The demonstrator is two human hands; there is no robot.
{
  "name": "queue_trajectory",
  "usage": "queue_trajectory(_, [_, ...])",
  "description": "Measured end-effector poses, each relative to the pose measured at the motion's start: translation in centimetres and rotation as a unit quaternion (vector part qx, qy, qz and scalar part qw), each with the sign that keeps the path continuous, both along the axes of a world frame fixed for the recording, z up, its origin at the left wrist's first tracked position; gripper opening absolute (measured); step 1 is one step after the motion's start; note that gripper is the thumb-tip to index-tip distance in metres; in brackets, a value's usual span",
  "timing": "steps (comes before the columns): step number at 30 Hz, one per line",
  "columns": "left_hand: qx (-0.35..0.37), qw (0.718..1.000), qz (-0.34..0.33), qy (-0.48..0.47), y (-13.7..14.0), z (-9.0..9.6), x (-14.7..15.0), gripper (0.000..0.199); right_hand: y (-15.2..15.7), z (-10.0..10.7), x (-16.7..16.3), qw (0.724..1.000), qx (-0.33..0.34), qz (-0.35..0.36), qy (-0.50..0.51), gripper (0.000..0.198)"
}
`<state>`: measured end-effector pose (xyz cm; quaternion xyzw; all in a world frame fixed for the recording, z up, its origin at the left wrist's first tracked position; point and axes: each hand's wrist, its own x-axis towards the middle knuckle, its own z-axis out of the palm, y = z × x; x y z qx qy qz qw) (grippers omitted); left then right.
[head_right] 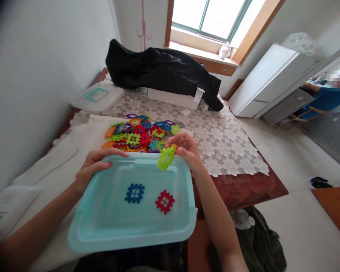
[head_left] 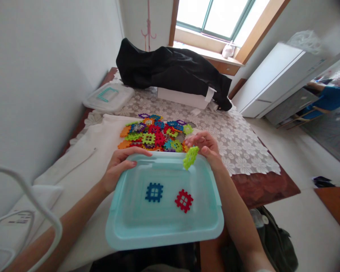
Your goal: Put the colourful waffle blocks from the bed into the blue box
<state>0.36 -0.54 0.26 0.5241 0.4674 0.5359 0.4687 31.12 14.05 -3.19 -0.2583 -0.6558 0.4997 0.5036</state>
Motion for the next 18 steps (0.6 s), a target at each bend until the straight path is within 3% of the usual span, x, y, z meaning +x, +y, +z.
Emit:
queue_trajectory(2, [-0.002, 1.0, 0.001, -0.003, 0.0, 0.0, 0.0, 0.033, 0.1, 0.2, 0.2, 1.0, -0.005, 0.012, -0.001, 0.074])
queue_trajectory(5, [-0.004, 1.0, 0.003, 0.002, -0.1, -0.1, -0.2, 0.033, 1.4, -0.7, 0.9, 0.991, 0.019, -0.073, -0.109, 0.069])
queue_trajectory(8, [-0.019, 1.0, -0.001, -0.012, -0.2, -0.4, -0.4, 0.032, 3.0, -2.6, 1.8, 0.923, 0.101, -0.168, -0.331, 0.061])
queue_trajectory(10, [-0.029, 0.999, 0.001, -0.026, -0.1, -0.4, -0.4, 0.032, 3.6, -3.8, 2.1, 0.881, 0.139, -0.164, -0.422, 0.051])
queue_trajectory(12, [-0.03, 0.999, 0.006, -0.027, -0.1, -0.4, -0.3, 0.031, 3.9, -4.6, 2.1, 0.864, 0.15, -0.139, -0.46, 0.031])
queue_trajectory(15, [-0.026, 0.999, 0.01, -0.018, 0.0, -0.1, -0.1, 0.029, 3.8, -4.6, 1.7, 0.866, 0.145, -0.155, -0.453, 0.019])
queue_trajectory(18, [-0.025, 0.999, 0.014, -0.016, 0.0, 0.2, 0.2, 0.028, 3.6, -4.0, 1.4, 0.897, 0.129, -0.172, -0.387, 0.016])
